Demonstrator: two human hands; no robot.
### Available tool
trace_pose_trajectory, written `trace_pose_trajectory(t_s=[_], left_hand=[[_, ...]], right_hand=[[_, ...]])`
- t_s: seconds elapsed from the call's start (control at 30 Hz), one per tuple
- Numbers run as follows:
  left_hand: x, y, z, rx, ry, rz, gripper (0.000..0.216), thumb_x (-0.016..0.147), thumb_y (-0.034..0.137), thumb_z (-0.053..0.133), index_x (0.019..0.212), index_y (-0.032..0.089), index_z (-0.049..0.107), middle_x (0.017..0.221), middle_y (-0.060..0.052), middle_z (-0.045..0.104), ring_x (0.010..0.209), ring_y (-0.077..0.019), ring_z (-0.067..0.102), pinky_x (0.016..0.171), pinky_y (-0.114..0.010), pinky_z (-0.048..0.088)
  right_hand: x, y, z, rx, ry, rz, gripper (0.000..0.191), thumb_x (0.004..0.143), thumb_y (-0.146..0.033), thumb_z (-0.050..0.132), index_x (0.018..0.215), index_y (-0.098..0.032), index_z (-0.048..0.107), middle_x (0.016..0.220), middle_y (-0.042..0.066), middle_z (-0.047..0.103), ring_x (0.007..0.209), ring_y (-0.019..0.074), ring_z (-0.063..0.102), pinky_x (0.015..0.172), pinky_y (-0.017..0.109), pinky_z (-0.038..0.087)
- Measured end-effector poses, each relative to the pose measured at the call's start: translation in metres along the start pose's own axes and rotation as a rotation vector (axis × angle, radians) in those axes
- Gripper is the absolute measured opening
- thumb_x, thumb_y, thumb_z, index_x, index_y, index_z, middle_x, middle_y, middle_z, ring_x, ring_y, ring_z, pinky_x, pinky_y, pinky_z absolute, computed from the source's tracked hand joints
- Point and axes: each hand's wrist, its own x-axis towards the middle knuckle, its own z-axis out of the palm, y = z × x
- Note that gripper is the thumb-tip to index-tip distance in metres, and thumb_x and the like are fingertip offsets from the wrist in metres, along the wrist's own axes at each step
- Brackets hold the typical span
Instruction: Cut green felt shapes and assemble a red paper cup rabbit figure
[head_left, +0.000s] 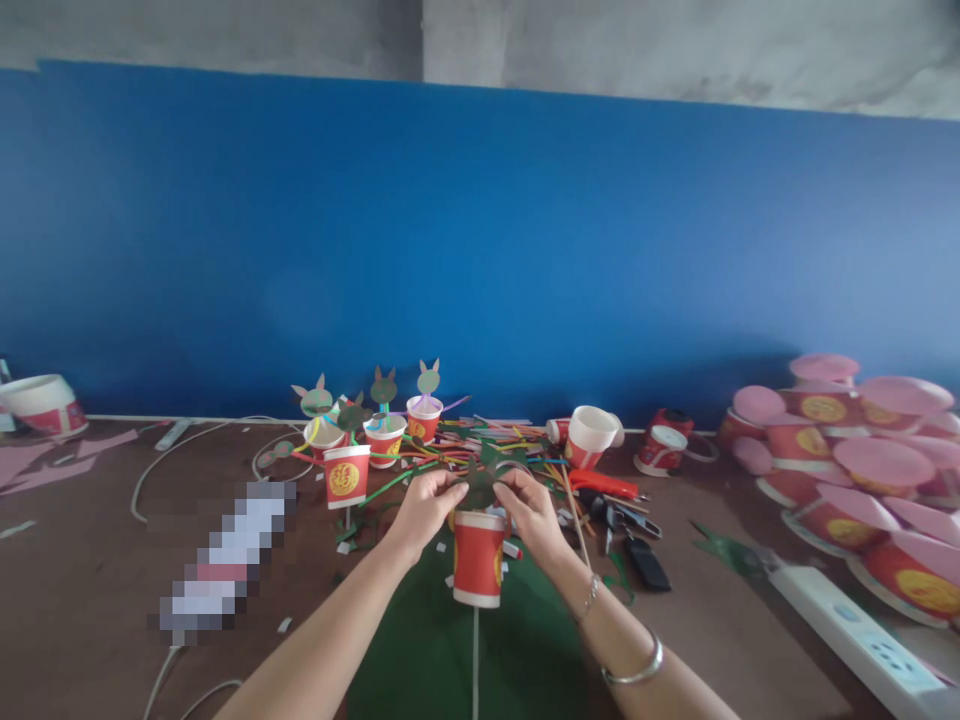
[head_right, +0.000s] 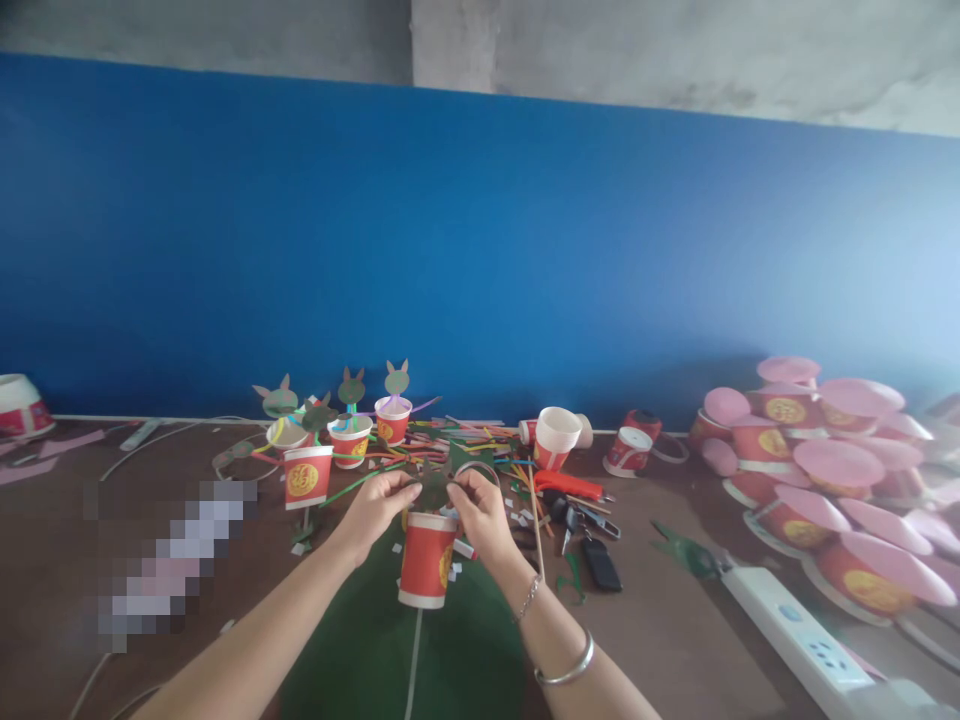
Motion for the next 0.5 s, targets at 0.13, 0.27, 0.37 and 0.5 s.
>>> trace_pose_trajectory(t_s=[0.13, 0.27, 0.37, 0.5], left_hand=[[0.002, -0.002, -0.002, 0.001, 0.015, 0.009, 0.024, 0.071, 0.036, 0.061, 0.08, 0.014, 0.067, 0.077, -0.005, 0.068, 0.073, -0.0191, 0.058, 0.066, -0.026, 0.043], [0.004, -0.005, -0.003, -0.004, 0.032, 0.044, 0.027, 0.071, 0.036, 0.06, 0.087, 0.015, 0.068, 0.087, -0.006, 0.069, 0.081, -0.021, 0.059, 0.072, -0.028, 0.044], [0.004, -0.006, -0.003, 0.029, 0.072, 0.054, 0.027, 0.07, 0.039, 0.061, 0.082, 0.015, 0.068, 0.081, -0.006, 0.068, 0.077, -0.0205, 0.058, 0.068, -0.027, 0.043], [0.005, -0.008, -0.002, 0.073, 0.1, 0.061, 0.028, 0.069, 0.041, 0.061, 0.077, 0.014, 0.066, 0.074, -0.005, 0.066, 0.069, -0.0182, 0.057, 0.062, -0.025, 0.042]], right_hand=[[0.0, 0.005, 0.002, -0.063, 0.04, -0.038, 0.023, 0.075, -0.039, 0.058, 0.07, -0.016, 0.06, 0.06, 0.0, 0.055, 0.053, 0.012, 0.046, 0.047, 0.023, 0.038], [0.0, 0.01, 0.004, -0.147, 0.099, -0.051, 0.026, 0.074, -0.038, 0.059, 0.079, -0.014, 0.066, 0.072, 0.006, 0.064, 0.061, 0.0159, 0.053, 0.056, 0.026, 0.042], [0.0, 0.012, 0.005, -0.175, 0.102, -0.042, 0.03, 0.075, -0.04, 0.058, 0.083, -0.013, 0.067, 0.072, 0.007, 0.064, 0.06, 0.016, 0.053, 0.053, 0.026, 0.042], [-0.001, 0.014, 0.006, -0.199, 0.084, -0.061, 0.027, 0.077, -0.04, 0.055, 0.073, -0.015, 0.062, 0.06, 0.001, 0.056, 0.051, 0.0122, 0.046, 0.045, 0.023, 0.036]])
